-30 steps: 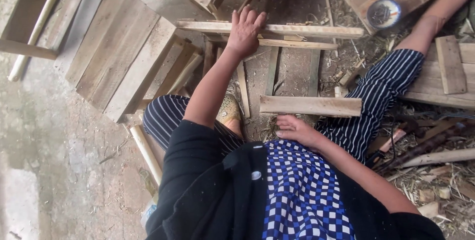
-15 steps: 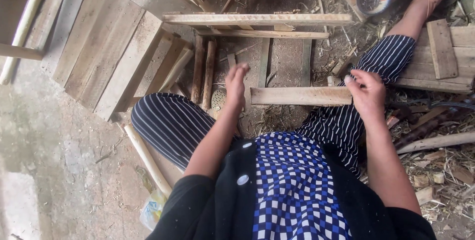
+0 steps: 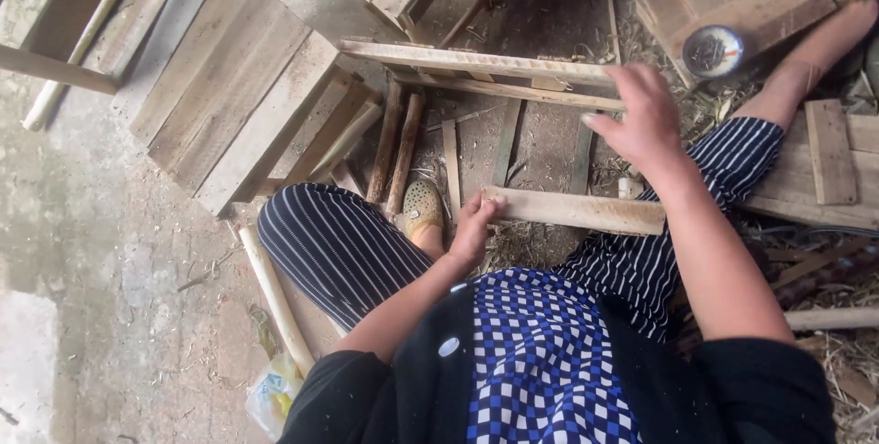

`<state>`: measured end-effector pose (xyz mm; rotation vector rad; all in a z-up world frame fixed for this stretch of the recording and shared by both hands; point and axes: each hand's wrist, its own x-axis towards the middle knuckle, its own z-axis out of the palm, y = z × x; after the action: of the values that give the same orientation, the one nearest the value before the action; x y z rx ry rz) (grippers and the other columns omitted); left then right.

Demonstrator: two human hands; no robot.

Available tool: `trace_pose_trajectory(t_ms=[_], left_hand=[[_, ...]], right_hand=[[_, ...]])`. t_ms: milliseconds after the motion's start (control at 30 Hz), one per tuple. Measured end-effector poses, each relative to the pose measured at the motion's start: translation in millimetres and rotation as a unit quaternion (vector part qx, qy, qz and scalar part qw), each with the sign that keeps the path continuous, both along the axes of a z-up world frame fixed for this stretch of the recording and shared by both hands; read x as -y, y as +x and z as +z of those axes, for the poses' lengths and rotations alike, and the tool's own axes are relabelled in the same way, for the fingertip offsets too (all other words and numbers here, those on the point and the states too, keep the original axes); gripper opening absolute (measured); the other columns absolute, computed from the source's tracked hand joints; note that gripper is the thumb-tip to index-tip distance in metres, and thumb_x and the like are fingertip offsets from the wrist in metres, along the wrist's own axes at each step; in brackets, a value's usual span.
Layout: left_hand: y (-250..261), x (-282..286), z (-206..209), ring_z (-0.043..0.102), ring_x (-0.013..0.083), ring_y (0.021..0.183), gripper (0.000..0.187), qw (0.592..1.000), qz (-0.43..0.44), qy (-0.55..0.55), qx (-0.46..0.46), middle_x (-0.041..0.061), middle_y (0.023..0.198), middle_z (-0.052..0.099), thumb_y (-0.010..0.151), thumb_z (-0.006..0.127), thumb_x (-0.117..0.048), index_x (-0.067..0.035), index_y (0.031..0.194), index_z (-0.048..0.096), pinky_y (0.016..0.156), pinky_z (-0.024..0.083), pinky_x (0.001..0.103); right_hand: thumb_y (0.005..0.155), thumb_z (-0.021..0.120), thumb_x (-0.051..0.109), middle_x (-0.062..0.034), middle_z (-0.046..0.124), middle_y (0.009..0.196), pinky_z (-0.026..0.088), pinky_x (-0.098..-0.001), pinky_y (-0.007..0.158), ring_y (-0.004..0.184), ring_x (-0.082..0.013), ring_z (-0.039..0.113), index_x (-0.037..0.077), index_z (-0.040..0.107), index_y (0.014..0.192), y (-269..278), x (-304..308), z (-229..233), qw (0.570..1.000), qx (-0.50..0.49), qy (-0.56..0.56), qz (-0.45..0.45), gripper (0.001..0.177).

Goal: Assembling small wooden frames by aligning slats and hammering nails into the joints.

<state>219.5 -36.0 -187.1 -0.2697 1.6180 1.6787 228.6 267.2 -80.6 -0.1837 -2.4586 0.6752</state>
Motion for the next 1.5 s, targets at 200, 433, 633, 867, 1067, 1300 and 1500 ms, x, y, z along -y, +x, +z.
trace_pose_trajectory(t_ms=[200, 433, 633, 867, 1067, 1300, 1500], left_hand=[[2.2, 6.3, 20.9, 0.067, 0.0275, 0.100, 0.050, 1.000, -0.020, -0.020, -0.012, 0.016, 0.104, 0.073, 0.080, 0.083, -0.032, -0.004, 0.120, 0.070, 0.081, 0.056, 0.049], [5.4, 11.0, 34.2, 0.065, 0.0183, 0.087, 0.049, 0.998, -0.034, 0.021, 0.041, 0.007, 0.090, 0.070, 0.076, 0.087, -0.034, -0.007, 0.111, 0.066, 0.066, 0.057, 0.034], [5.0, 9.2, 61.1, 0.065, 0.0063, 0.070, 0.030, 0.999, -0.014, 0.044, 0.015, 0.000, 0.073, 0.068, 0.073, 0.086, -0.021, -0.007, 0.092, 0.069, 0.058, 0.050, 0.019], [9.5, 12.7, 83.2, 0.066, 0.0090, 0.063, 0.026, 0.999, -0.004, 0.052, 0.014, 0.004, 0.068, 0.069, 0.073, 0.085, -0.018, -0.005, 0.088, 0.069, 0.054, 0.053, 0.020], [11.7, 11.2, 81.6, 0.065, 0.0113, 0.059, 0.025, 0.998, -0.016, 0.063, 0.004, 0.007, 0.063, 0.066, 0.074, 0.085, -0.017, -0.003, 0.086, 0.068, 0.050, 0.052, 0.023], [7.5, 11.9, 89.9, 0.063, 0.0101, 0.058, 0.023, 0.998, -0.027, 0.055, -0.010, 0.006, 0.063, 0.065, 0.074, 0.083, -0.018, -0.004, 0.085, 0.068, 0.049, 0.051, 0.020], [7.5, 26.8, 121.0, 0.063, 0.0114, 0.060, 0.027, 0.996, -0.073, 0.017, -0.041, 0.007, 0.065, 0.067, 0.076, 0.083, -0.023, -0.003, 0.087, 0.070, 0.049, 0.051, 0.022]], right_hand=[[0.061, 0.090, 0.029, -0.0145, 0.051, 0.138, 0.038, -0.0588, 0.108, 0.129, -0.0428, 0.052, 0.023, 0.046, 0.153, -94.1, -13.3, -33.1, 0.949, 0.308, 0.061, 0.005, 0.102], [0.072, 0.081, 0.033, -0.0109, 0.075, 0.115, 0.055, -0.0549, 0.088, 0.112, -0.0373, 0.071, 0.029, 0.069, 0.127, -132.9, -34.6, -80.5, 0.887, 0.443, 0.130, 0.002, 0.057], [0.081, 0.075, 0.038, -0.0171, 0.078, 0.101, 0.056, -0.0537, 0.085, 0.105, -0.0400, 0.073, 0.019, 0.076, 0.110, -111.6, -20.1, -72.4, 0.894, 0.435, 0.105, -0.010, 0.035], [0.092, 0.072, 0.036, -0.0225, 0.076, 0.107, 0.051, -0.0552, 0.093, 0.112, -0.0418, 0.069, 0.015, 0.073, 0.123, -92.9, 10.0, -20.7, 0.884, 0.464, 0.057, -0.015, 0.038], [0.089, 0.075, 0.038, -0.0232, 0.074, 0.110, 0.051, -0.0558, 0.092, 0.114, -0.0424, 0.067, 0.017, 0.073, 0.121, -90.4, 4.8, -23.4, 0.894, 0.445, 0.022, -0.041, 0.038], [0.089, 0.077, 0.043, -0.0224, 0.075, 0.102, 0.052, -0.0506, 0.089, 0.105, -0.0420, 0.070, 0.014, 0.076, 0.114, -65.0, -4.5, -30.6, 0.902, 0.428, 0.000, -0.054, 0.038], [0.090, 0.074, 0.041, -0.0227, 0.074, 0.104, 0.054, -0.0515, 0.088, 0.107, -0.0422, 0.069, 0.012, 0.073, 0.114, -47.2, 8.4, 16.3, 0.915, 0.396, -0.022, -0.073, 0.038]])
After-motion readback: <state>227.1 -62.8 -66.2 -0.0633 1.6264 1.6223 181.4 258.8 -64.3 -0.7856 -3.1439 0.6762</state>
